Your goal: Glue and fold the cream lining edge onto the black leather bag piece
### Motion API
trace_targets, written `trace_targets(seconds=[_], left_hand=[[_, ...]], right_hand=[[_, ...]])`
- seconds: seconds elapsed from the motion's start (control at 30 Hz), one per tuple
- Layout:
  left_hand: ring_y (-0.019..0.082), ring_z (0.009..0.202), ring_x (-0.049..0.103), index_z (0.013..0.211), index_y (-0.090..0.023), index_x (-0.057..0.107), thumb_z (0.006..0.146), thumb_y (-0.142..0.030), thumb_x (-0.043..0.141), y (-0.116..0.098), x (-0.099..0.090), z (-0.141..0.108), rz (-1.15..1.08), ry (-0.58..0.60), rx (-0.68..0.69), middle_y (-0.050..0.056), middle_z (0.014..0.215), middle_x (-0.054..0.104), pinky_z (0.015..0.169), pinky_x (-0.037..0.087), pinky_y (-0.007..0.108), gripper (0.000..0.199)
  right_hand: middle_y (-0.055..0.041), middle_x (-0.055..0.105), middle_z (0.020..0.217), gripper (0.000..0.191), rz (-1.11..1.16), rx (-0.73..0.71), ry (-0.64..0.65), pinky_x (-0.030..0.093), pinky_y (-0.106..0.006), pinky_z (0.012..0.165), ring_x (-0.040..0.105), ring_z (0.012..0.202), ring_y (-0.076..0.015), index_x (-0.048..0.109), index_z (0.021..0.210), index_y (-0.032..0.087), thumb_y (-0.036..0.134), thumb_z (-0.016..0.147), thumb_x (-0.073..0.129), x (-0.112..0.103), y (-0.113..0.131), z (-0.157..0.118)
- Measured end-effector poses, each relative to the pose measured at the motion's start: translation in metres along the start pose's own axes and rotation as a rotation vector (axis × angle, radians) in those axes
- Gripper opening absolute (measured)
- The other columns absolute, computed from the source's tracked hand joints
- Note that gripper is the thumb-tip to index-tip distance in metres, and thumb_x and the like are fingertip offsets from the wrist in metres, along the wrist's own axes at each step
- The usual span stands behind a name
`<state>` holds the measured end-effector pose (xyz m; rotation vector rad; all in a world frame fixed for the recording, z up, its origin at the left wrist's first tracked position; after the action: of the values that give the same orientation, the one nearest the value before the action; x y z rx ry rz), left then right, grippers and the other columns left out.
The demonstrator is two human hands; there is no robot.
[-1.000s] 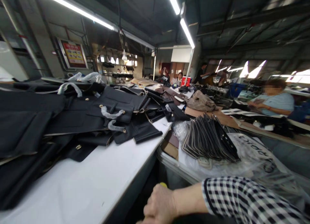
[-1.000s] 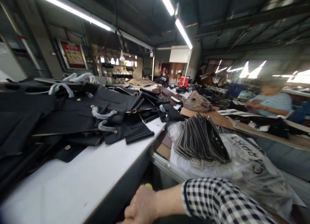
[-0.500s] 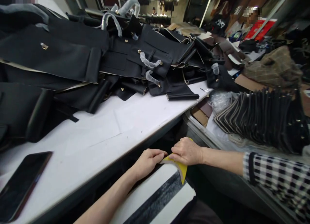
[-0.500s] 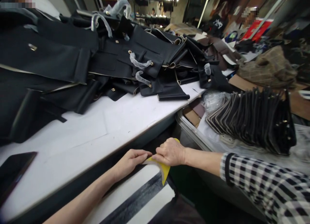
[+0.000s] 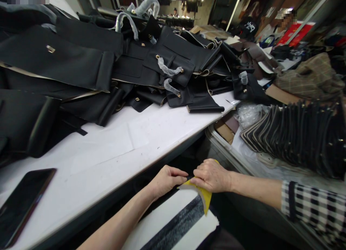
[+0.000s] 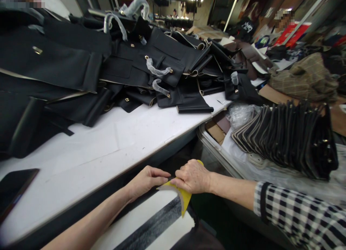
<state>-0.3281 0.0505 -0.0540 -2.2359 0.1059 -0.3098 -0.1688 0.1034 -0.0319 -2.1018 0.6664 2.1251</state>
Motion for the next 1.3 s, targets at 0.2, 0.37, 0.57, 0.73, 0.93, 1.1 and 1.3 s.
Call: trace_targets(seconds=[0.2, 0.37, 0.57, 0.73, 0.93, 1.1, 1.3], left_hand=[[0.015, 0.066, 0.054, 0.098, -0.013, 0.077, 0.066, -0.032, 0.072, 0.000, -0.001, 0.005, 0.120, 0.019, 0.052, 0.005, 0.077, 0.071, 0.062, 0.041, 0.026, 0.037], [0.016, 0.065, 0.054, 0.105, -0.017, 0.075, 0.074, -0.033, 0.066, 0.001, 0.000, 0.006, 0.250, 0.047, 0.086, 0.002, 0.077, 0.070, 0.058, 0.039, 0.025, 0.036], [0.023, 0.085, 0.063, 0.116, -0.017, 0.071, 0.079, -0.037, 0.066, 0.004, -0.001, 0.002, 0.256, 0.060, 0.102, 0.005, 0.099, 0.073, 0.071, 0.047, 0.029, 0.042], [0.025, 0.085, 0.065, 0.118, -0.015, 0.069, 0.082, -0.039, 0.065, 0.007, 0.002, 0.000, 0.167, 0.141, 0.105, 0.009, 0.104, 0.072, 0.077, 0.049, 0.034, 0.043], [0.022, 0.076, 0.064, 0.118, -0.015, 0.069, 0.084, -0.037, 0.065, 0.005, 0.005, -0.003, 0.090, 0.216, 0.104, 0.007, 0.100, 0.073, 0.072, 0.048, 0.032, 0.041], [0.027, 0.098, 0.063, 0.117, -0.011, 0.069, 0.083, -0.030, 0.063, 0.000, 0.004, -0.001, 0.153, 0.187, 0.214, 0.006, 0.104, 0.072, 0.087, 0.047, 0.033, 0.039], [0.025, 0.098, 0.064, 0.155, -0.014, 0.003, 0.077, -0.032, 0.072, 0.017, -0.006, 0.003, 0.052, -0.016, 0.124, 0.013, 0.132, 0.059, 0.081, 0.052, 0.035, 0.106]], right_hand=[[-0.0024, 0.059, 0.063, 0.058, 0.000, -0.008, -0.008, 0.011, -0.034, 0.056, 0.048, 0.054, -0.0162, 0.057, 0.072, 0.018, 0.052, 0.105, 0.023, -0.003, 0.001, 0.001], [-0.0030, 0.058, 0.062, 0.058, 0.016, -0.011, -0.011, 0.011, -0.034, 0.056, 0.047, 0.053, -0.0158, 0.056, 0.070, 0.018, 0.052, 0.104, 0.024, -0.004, 0.002, 0.000], [-0.0010, 0.055, 0.062, 0.051, 0.156, 0.017, -0.014, 0.015, -0.034, 0.057, 0.045, 0.055, -0.0136, 0.050, 0.068, 0.017, 0.051, 0.103, 0.032, 0.003, -0.001, -0.016], [0.0023, 0.044, 0.056, 0.054, 0.483, 0.399, -0.085, 0.023, -0.029, 0.056, 0.043, 0.052, -0.0103, 0.043, 0.063, 0.017, 0.051, 0.104, 0.032, -0.001, -0.021, -0.035], [0.0012, 0.051, 0.055, 0.057, 0.340, 0.572, -0.045, 0.021, -0.030, 0.057, 0.049, 0.055, -0.0125, 0.051, 0.062, 0.018, 0.055, 0.102, 0.033, -0.005, -0.023, -0.023], [-0.0019, 0.062, 0.064, 0.056, 0.086, 0.415, 0.011, 0.017, -0.032, 0.058, 0.058, 0.062, -0.0163, 0.057, 0.068, 0.019, 0.052, 0.104, 0.030, -0.005, -0.016, 0.004], [-0.0055, 0.066, 0.071, 0.054, -0.049, 0.210, 0.056, 0.011, -0.034, 0.058, 0.059, 0.063, -0.0189, 0.060, 0.073, 0.018, 0.051, 0.104, 0.031, -0.010, -0.012, 0.019]])
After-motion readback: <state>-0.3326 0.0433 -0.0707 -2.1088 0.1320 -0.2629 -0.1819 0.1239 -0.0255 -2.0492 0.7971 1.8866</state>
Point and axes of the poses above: each hand's wrist, its own z-axis towards the middle knuckle, its own x-axis out of the palm, y = z × x, the point moved 5 cm from there along z, towards the middle knuckle
